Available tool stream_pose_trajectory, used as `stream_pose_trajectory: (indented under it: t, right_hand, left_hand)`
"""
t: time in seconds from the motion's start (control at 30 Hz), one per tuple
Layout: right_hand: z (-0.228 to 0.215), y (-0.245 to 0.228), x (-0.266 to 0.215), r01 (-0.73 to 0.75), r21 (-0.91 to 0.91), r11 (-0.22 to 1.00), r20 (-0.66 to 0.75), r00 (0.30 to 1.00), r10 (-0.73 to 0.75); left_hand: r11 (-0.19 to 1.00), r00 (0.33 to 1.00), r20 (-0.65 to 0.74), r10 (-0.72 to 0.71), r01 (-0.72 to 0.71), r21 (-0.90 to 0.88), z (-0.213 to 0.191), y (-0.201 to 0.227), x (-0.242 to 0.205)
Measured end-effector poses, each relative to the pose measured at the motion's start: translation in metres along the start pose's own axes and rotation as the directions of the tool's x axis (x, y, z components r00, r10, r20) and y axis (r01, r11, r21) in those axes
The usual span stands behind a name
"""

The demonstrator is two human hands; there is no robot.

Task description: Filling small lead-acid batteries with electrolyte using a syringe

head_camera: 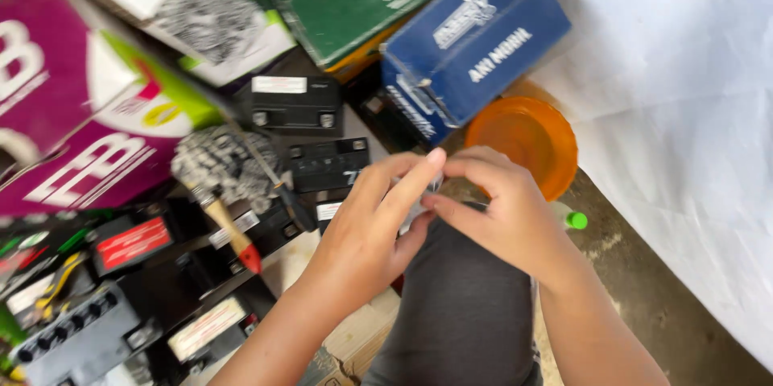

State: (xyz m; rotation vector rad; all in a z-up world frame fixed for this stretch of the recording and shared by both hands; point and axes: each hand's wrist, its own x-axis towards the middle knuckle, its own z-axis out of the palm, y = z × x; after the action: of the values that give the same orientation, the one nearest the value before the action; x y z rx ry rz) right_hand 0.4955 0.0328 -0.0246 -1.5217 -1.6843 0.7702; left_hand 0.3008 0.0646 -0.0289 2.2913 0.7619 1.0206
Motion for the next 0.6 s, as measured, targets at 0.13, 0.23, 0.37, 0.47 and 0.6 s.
stream_pose_trajectory:
  t: [0.13,0.23,0.37,0.47,0.6]
  right_hand:
    - [0.022,-0.055,0.008,0.06,0.061,0.996,0.207,0.976,-0.072]
    - [0.047,-0.09,0.01,0.114,0.139,0.984,0.344,0.926,-0.156]
    - [0.077,-0.125,0.011,0.067,0.231,0.971,0.496,0.85,-0.177]
    - [0.096,-0.146,0.019,0.071,0.315,0.946,0.591,0.766,-0.255]
    - [0.122,-0.166,0.04,0.105,0.276,0.955,0.627,0.734,-0.262]
  left_hand:
    - [0.993,0.996,0.029,-0.086,0.088,-0.076,-0.056,0.011,-0.043]
    - [0.966,0.982,0.017,-0.189,0.189,-0.175,-0.088,0.021,-0.074]
    - [0.949,0.962,-0.041,-0.269,0.257,-0.183,-0.129,0.031,-0.117]
    - [0.915,0.939,-0.103,-0.328,0.288,-0.283,-0.163,0.041,-0.137]
    - [0.879,0.88,-0.213,-0.425,0.345,-0.328,-0.195,0.045,-0.166]
